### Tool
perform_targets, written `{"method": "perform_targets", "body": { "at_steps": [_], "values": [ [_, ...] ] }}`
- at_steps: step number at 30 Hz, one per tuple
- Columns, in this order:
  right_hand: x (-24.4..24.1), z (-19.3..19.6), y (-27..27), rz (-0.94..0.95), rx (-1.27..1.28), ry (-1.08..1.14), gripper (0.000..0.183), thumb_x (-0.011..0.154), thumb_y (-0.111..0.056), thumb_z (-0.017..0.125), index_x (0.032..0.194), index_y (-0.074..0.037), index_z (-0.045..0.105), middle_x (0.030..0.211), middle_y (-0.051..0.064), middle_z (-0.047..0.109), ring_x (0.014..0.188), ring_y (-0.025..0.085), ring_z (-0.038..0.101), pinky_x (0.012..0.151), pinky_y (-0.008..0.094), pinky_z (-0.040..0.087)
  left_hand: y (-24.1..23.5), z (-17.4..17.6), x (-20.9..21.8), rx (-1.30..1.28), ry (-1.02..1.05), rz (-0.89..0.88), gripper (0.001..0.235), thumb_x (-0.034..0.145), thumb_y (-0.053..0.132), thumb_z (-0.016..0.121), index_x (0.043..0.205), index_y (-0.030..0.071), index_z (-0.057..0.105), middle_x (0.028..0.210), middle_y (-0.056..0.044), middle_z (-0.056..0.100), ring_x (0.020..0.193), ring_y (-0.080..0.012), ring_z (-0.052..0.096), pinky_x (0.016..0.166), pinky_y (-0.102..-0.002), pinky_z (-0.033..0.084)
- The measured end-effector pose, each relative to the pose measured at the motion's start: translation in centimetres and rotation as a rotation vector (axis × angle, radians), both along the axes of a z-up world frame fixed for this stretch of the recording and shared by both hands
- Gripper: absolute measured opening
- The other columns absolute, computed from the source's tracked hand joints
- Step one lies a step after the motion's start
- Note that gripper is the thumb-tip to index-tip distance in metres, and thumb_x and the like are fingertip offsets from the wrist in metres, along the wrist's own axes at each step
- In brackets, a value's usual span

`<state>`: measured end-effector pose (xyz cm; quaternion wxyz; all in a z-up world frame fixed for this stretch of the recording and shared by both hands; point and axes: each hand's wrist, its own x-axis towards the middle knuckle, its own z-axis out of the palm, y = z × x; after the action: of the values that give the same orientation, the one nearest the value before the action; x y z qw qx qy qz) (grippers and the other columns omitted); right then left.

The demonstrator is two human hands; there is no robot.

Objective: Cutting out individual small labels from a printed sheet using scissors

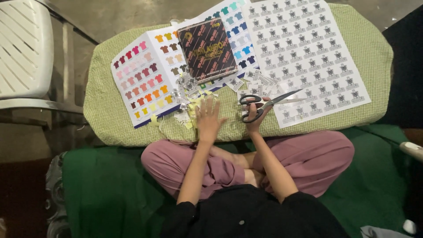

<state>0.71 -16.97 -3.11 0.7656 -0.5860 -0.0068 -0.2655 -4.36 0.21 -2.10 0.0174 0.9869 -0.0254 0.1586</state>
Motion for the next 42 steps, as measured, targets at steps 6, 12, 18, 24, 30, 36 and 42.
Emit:
{"method": "perform_targets", "body": {
  "at_steps": [6,12,18,24,30,36,42],
  "values": [
    [0.1,-0.5,-0.3,0.002,-0.011,0.038,0.037,0.104,-0.029,0.055,0.129,-0.019,0.029,0.099,0.013,0.073,0.066,0.01,0.064,0.062,0.022,0.053,2.8,-0.2,-0.3,0.186,0.066,0.262,0.067,0.096,0.068,0.045,0.155,0.035,0.041,0.172,-0.009,0.02,0.16,-0.0355,0.005,0.124,-0.063,-0.008],
    [0.1,-0.1,-0.2,-0.014,0.036,-0.006,0.037,0.103,-0.027,0.055,0.129,-0.018,0.029,0.096,0.015,0.073,0.064,0.012,0.064,0.061,0.023,0.053,0.0,5.4,0.8,-0.145,0.395,0.076,0.063,0.104,0.063,0.035,0.158,0.031,0.039,0.169,-0.003,0.028,0.158,-0.0226,0.015,0.126,-0.053,-0.001],
    [-0.3,1.1,-0.1,-0.03,0.026,-0.004,0.035,0.104,-0.027,0.053,0.128,-0.018,0.03,0.095,0.012,0.074,0.063,0.01,0.063,0.06,0.023,0.051,-2.1,-1.1,2.8,-0.166,0.165,0.068,0.076,0.105,0.067,0.025,0.163,0.017,0.031,0.17,-0.01,0.026,0.154,-0.0361,0.027,0.121,-0.059,0.016],
    [0.1,0.5,-0.2,-0.019,-0.002,0.008,0.035,0.105,-0.028,0.052,0.128,-0.017,0.028,0.095,0.013,0.074,0.062,0.01,0.063,0.059,0.023,0.051,-2.9,0.4,2.0,0.012,0.162,0.284,0.077,0.107,0.063,0.027,0.159,0.006,0.035,0.166,-0.017,0.031,0.151,-0.0343,0.026,0.108,-0.051,0.015],
    [0.0,0.7,-0.2,-0.033,0.021,0.012,0.034,0.105,-0.026,0.052,0.128,-0.018,0.029,0.095,0.013,0.074,0.062,0.012,0.064,0.059,0.024,0.052,-4.2,0.9,5.5,-0.095,0.142,0.021,0.067,0.108,0.06,0.024,0.161,0.02,0.034,0.167,-0.013,0.03,0.153,-0.0355,0.027,0.112,-0.056,0.015],
    [0.1,0.6,-0.2,-0.022,0.015,0.023,0.035,0.105,-0.029,0.052,0.129,-0.018,0.029,0.095,0.014,0.073,0.062,0.013,0.064,0.06,0.025,0.054,-4.3,0.6,5.5,-0.143,0.224,0.301,0.092,0.102,0.074,0.023,0.16,0.003,0.028,0.159,-0.023,0.035,0.148,-0.0391,0.03,0.11,-0.056,0.015],
    [-0.1,1.2,0.0,-0.017,0.003,0.035,0.036,0.105,-0.03,0.052,0.129,-0.018,0.029,0.096,0.015,0.073,0.063,0.013,0.065,0.06,0.025,0.055,-3.5,2.2,6.4,-0.125,0.201,0.094,0.083,0.104,0.069,0.023,0.162,0.009,0.028,0.164,-0.02,0.027,0.15,-0.0392,0.024,0.111,-0.057,0.02]
  ]
}}
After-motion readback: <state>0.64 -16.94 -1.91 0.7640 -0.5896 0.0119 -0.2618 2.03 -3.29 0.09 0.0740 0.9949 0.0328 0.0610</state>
